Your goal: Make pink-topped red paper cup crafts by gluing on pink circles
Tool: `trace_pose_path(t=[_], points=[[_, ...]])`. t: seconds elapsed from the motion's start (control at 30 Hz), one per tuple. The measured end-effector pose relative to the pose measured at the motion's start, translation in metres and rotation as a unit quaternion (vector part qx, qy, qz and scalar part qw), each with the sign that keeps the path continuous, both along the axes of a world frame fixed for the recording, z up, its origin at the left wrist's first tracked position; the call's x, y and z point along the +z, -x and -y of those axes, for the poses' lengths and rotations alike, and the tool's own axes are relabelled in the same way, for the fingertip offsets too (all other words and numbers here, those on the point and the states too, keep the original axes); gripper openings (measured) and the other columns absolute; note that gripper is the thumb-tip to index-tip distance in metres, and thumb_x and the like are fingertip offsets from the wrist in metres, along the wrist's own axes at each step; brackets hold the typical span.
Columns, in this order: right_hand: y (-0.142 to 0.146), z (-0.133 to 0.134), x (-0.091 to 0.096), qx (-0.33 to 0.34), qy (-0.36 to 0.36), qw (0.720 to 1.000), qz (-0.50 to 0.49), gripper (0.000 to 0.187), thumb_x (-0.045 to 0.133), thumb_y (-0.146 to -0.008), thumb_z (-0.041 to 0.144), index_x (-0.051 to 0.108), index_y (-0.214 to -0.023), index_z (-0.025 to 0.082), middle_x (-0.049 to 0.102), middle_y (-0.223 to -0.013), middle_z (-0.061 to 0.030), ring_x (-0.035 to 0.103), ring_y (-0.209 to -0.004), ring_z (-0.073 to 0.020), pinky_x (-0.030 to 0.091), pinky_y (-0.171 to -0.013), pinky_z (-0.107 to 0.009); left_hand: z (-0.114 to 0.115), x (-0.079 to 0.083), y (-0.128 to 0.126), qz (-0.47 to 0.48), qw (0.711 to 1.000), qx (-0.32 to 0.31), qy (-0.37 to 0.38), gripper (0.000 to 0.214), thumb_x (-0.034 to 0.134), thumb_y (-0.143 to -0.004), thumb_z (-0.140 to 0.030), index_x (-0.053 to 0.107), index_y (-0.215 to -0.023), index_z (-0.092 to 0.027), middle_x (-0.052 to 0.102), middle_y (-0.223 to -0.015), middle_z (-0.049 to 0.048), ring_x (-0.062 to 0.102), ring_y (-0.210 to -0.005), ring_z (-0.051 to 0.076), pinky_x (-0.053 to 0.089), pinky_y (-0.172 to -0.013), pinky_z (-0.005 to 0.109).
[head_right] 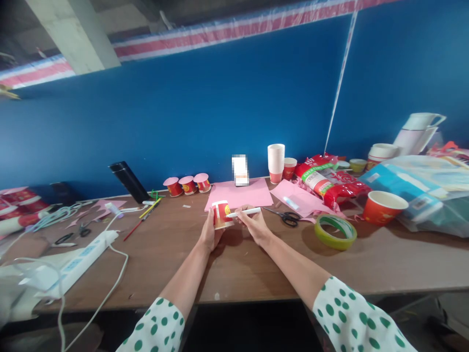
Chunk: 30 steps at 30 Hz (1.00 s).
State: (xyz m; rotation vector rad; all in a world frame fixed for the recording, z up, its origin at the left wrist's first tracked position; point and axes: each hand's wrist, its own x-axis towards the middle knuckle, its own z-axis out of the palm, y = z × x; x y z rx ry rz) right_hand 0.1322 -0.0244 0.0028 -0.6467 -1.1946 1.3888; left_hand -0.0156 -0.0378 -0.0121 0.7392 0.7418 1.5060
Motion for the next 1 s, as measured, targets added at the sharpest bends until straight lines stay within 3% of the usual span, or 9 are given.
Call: trace_pose_path(t=[0.27,1.0], points=[[0.0004,0.0018,0.0031,0.006,-0.016,1.000,0.019,0.029,0.070,-0.068,0.044,0.057,-0.069,0.017,0.053,-0.055,0.0019,0.043,-0.049,-0.0081,0.027,-0.043,-0.021,-0.0013,-0.0018,0.0005,-0.001,1.000,-0.006,0.000,0.053,0.048,-0.079,-0.056,0.060,-0.105,-0.011,0.067,-0.097,0.0113,0.063,-0.092,0.023,0.046,-0.088,0.038],[-0.0014,-0.0030,-0.0027,-0.014,0.022,1.000,0.014,0.028,0.071,-0.067,0.041,0.059,-0.070,0.017,0.057,-0.059,0.0013,0.047,-0.051,-0.0078,0.031,-0.044,-0.019,-0.0046,-0.0048,0.0006,0.004,1.000,0.005,0.006,0.048,0.051,-0.080,-0.052,0.063,-0.100,-0.010,0.069,-0.091,0.0110,0.065,-0.086,0.022,0.048,-0.084,0.037]])
